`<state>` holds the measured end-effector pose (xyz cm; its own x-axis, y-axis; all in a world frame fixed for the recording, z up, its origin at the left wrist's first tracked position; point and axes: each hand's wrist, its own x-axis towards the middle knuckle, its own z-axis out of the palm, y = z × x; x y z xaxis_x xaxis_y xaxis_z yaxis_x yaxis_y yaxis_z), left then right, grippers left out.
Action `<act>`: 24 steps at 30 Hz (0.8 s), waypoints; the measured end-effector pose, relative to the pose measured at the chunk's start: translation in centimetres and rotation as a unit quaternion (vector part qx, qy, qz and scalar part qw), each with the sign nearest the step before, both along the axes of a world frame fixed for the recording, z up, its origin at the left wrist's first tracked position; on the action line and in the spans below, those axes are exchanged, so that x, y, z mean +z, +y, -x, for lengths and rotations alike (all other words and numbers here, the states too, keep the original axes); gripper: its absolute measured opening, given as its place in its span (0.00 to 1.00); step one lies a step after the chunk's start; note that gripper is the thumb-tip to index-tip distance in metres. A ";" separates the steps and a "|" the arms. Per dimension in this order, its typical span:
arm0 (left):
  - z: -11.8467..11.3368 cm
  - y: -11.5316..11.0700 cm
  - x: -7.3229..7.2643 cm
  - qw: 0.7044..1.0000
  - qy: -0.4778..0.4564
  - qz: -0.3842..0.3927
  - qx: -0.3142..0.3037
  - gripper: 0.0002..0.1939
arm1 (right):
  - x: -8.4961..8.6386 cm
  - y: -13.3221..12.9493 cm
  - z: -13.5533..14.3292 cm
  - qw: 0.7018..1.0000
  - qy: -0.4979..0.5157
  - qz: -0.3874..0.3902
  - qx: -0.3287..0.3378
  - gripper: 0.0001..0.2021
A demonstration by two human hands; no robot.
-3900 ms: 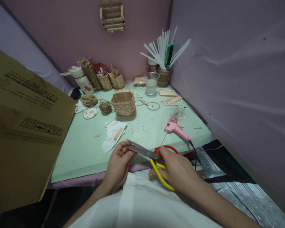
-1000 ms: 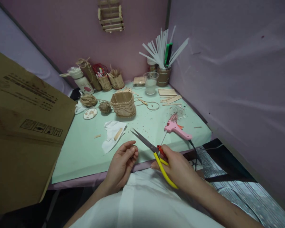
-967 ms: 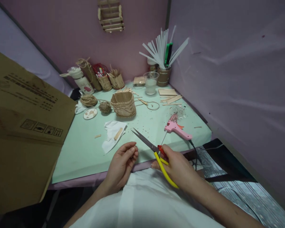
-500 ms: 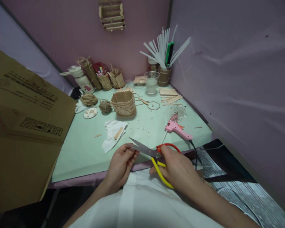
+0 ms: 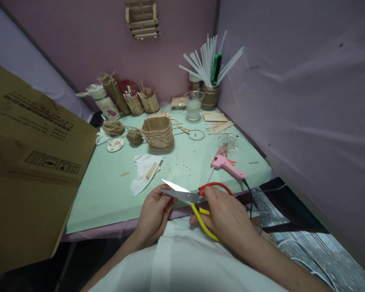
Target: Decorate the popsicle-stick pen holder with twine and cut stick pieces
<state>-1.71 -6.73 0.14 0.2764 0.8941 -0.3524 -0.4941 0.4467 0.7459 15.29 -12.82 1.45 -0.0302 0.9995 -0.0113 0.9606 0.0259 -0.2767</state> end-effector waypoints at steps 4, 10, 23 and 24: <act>0.0 -0.1 0.0 1.000 0.001 -0.001 -0.001 0.06 | 0.1 -0.1 0.0 1.000 0.005 -0.002 0.002 0.12; 0.1 0.0 -0.2 1.000 -0.005 -0.005 -0.007 0.06 | 0.1 -0.2 0.0 1.000 -0.008 -0.006 0.000 0.11; 0.2 0.1 0.4 1.000 0.013 -0.006 -0.024 0.08 | 0.1 0.0 -0.4 0.993 0.086 0.058 -0.049 0.12; 0.2 0.1 0.4 1.000 0.013 -0.007 -0.020 0.09 | 0.1 0.1 -0.5 0.989 0.119 0.061 -0.057 0.13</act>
<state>-1.93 -6.62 0.53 0.3036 0.8876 -0.3464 -0.4568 0.4547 0.7646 15.79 -12.72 1.54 0.0667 0.9882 -0.1377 0.8627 -0.1265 -0.4897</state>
